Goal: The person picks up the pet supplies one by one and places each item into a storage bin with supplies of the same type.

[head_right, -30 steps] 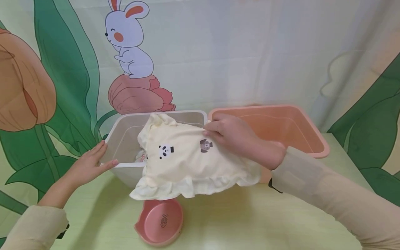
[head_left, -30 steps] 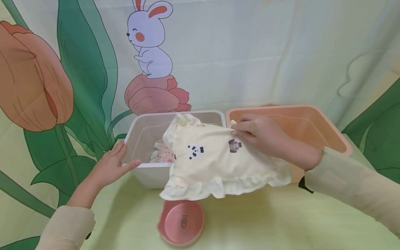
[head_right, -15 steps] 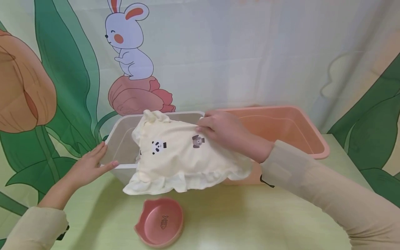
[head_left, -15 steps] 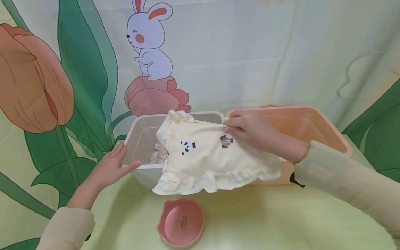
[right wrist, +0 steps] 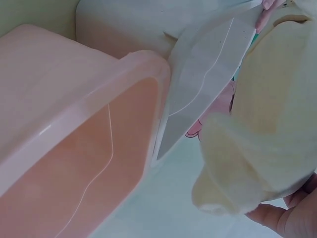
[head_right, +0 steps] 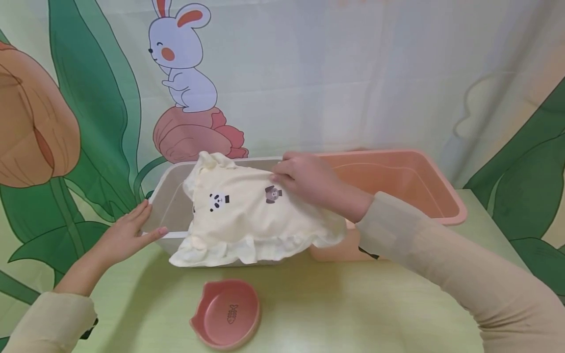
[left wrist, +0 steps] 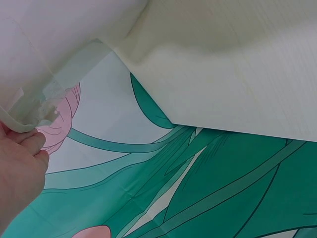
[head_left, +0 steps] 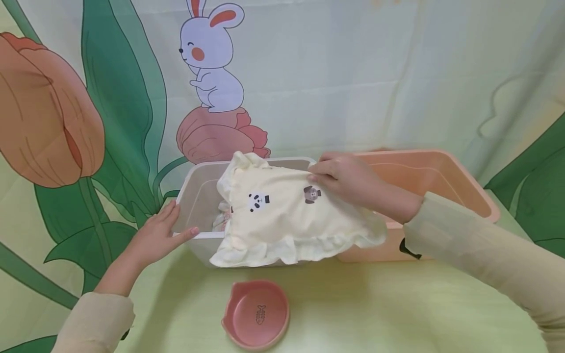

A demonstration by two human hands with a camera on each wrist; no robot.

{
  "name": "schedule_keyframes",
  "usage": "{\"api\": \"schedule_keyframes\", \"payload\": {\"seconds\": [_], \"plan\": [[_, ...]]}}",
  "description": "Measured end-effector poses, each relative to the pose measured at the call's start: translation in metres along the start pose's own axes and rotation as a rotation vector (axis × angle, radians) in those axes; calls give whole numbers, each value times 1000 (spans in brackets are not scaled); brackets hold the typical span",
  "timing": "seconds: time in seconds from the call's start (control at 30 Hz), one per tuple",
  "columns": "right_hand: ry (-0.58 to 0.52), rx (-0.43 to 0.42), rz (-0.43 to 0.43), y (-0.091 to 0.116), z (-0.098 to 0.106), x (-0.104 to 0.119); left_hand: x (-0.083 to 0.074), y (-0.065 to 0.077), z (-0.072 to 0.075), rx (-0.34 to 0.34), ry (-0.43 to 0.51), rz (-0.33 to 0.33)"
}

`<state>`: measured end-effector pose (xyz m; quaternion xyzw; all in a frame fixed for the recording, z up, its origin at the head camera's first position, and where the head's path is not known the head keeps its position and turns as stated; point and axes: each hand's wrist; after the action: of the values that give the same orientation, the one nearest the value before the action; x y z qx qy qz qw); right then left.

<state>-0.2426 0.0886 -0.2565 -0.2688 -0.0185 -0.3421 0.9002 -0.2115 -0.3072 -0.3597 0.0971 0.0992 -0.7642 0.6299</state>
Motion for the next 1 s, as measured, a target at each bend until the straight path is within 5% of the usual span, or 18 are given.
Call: {"api": "schedule_keyframes", "payload": {"seconds": [1.0], "plan": [[9, 92, -114, -36, -25, -7, -2, 0, 3, 14, 11, 17]]}}
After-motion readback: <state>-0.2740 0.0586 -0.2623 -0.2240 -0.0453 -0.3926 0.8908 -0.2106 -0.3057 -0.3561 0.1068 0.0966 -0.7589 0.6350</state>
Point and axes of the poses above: each hand's wrist, its own y-axis away from the middle knuckle, its own z-axis out of the back of the hand, x = y × z, and after that the axes turned 2 degrees about -x, right-handed
